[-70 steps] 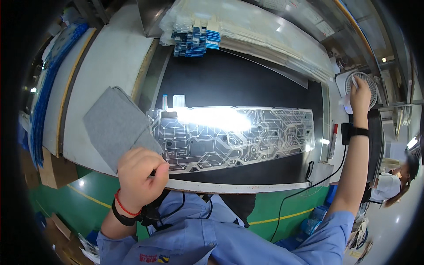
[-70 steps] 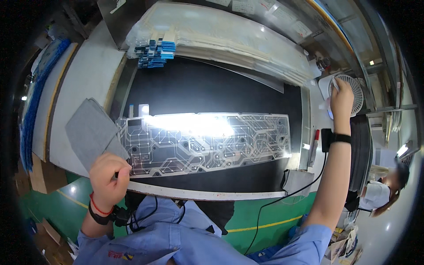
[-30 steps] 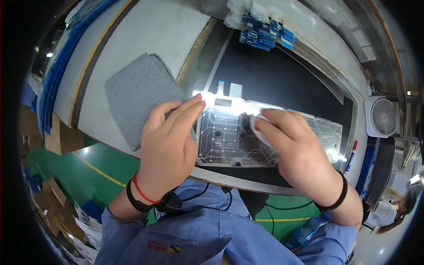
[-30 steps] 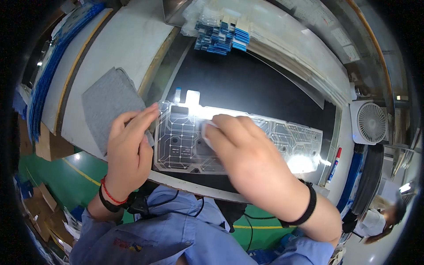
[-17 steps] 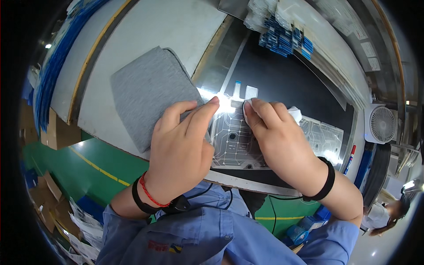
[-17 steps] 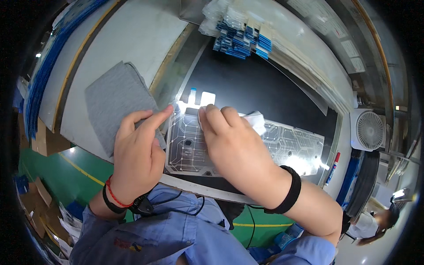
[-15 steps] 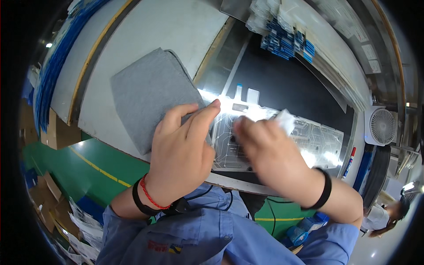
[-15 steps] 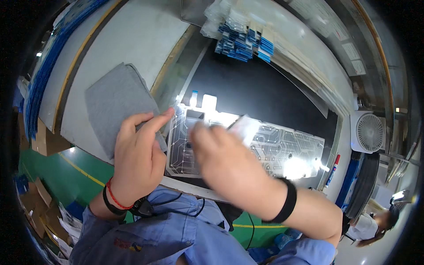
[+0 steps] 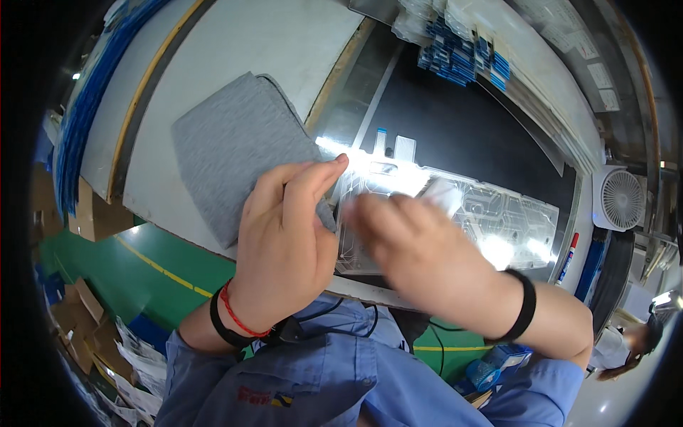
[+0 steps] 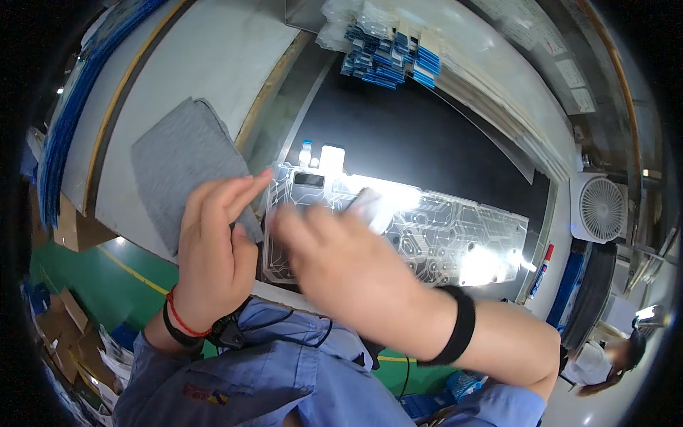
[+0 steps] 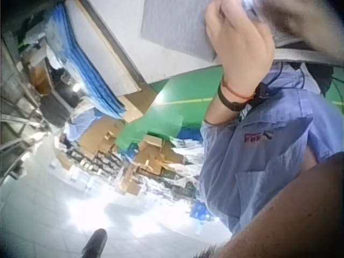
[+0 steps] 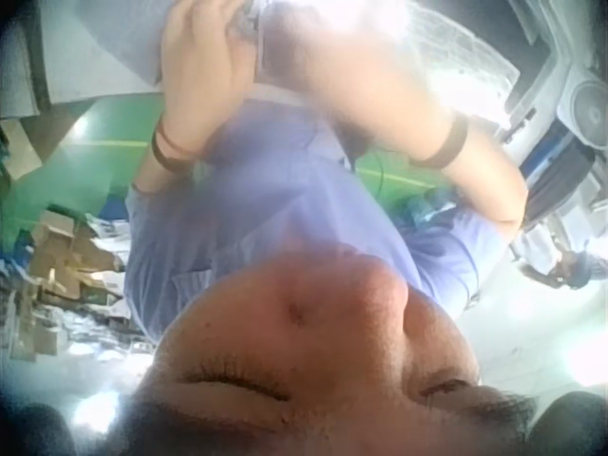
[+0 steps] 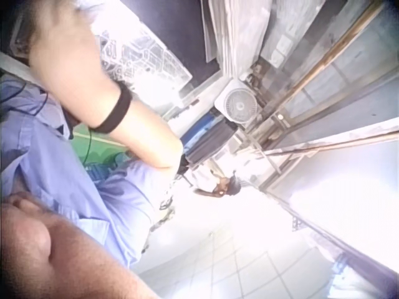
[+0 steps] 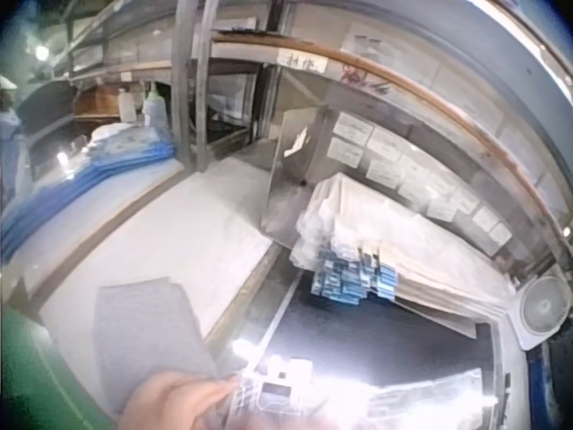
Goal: Cleaning a flexible printed circuit board with a cloth and marking it with a red marker.
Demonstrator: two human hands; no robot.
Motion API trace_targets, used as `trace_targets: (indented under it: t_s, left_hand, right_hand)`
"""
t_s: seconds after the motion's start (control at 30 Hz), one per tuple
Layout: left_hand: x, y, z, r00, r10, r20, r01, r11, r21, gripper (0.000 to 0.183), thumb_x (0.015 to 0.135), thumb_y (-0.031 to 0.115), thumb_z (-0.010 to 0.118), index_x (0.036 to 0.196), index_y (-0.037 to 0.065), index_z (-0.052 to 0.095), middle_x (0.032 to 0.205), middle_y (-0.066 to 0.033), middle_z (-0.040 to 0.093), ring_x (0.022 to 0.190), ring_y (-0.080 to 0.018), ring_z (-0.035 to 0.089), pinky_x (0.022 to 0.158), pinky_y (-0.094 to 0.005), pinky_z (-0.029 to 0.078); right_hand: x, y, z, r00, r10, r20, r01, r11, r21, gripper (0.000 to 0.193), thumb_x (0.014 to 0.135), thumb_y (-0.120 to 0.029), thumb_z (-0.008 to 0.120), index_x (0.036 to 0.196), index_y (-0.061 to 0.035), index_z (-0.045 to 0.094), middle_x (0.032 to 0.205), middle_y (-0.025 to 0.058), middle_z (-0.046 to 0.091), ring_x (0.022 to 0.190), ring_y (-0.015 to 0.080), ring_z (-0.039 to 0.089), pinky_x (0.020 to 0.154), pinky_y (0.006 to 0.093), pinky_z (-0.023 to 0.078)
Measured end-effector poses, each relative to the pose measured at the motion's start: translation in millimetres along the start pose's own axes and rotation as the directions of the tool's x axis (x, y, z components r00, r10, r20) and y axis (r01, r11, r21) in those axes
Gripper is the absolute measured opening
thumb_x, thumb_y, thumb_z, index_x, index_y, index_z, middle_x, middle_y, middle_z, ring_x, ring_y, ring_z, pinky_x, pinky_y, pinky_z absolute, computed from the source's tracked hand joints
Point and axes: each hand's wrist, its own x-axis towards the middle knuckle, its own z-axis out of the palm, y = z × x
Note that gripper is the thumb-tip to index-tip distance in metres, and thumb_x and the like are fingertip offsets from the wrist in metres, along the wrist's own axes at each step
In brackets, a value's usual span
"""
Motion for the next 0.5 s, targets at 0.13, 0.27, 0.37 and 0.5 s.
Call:
trace_targets:
  t_s: [0.13,0.27,0.37,0.5]
  left_hand:
    - [-3,-1,0,1.000,-0.018,-0.013,0.018,1.000,0.002,0.060,0.073,-0.008,0.053,0.133,-0.004,0.054,0.124,-0.0175,0.068,0.111,-0.0351,0.058,0.098,-0.0445,0.046]
    - [0,-2,0,0.999,0.037,-0.009,-0.037,0.999,0.019,0.059,0.074,-0.008,0.052,0.132,-0.005,0.054,0.121,-0.0185,0.069,0.110,-0.0346,0.058,0.096,-0.0436,0.047]
    - [-2,-4,3,0.999,0.039,-0.027,-0.039,0.999,-0.001,0.058,0.073,-0.008,0.052,0.131,-0.005,0.055,0.119,-0.0188,0.069,0.110,-0.0345,0.059,0.094,-0.0430,0.048]
    - [-5,-4,4,0.999,0.032,-0.042,-0.033,0.999,-0.009,0.058,0.073,-0.008,0.051,0.130,-0.005,0.057,0.120,-0.0187,0.069,0.107,-0.0352,0.059,0.093,-0.0429,0.048]
  right_hand:
    - [25,33,-2,0.999,-0.015,-0.036,0.007,0.975,-0.220,0.025,0.082,-0.013,0.063,0.100,0.0030,0.068,0.105,0.0080,0.054,0.092,0.0229,0.056,0.075,0.0309,0.050]
    - [-5,-9,0,0.996,-0.052,0.069,0.064,0.980,-0.186,0.027,0.080,-0.014,0.064,0.098,0.0045,0.072,0.113,0.0097,0.056,0.095,0.0236,0.056,0.077,0.0307,0.048]
    - [-39,-38,-2,0.987,-0.080,0.140,0.107,0.975,-0.197,0.039,0.082,-0.013,0.063,0.114,0.0077,0.069,0.122,0.0109,0.055,0.097,0.0235,0.056,0.077,0.0316,0.048]
    - [-47,-13,-5,0.966,0.214,0.144,-0.171,0.950,-0.260,0.051,0.085,-0.011,0.061,0.133,0.0082,0.057,0.116,0.0108,0.054,0.094,0.0223,0.055,0.077,0.0328,0.049]
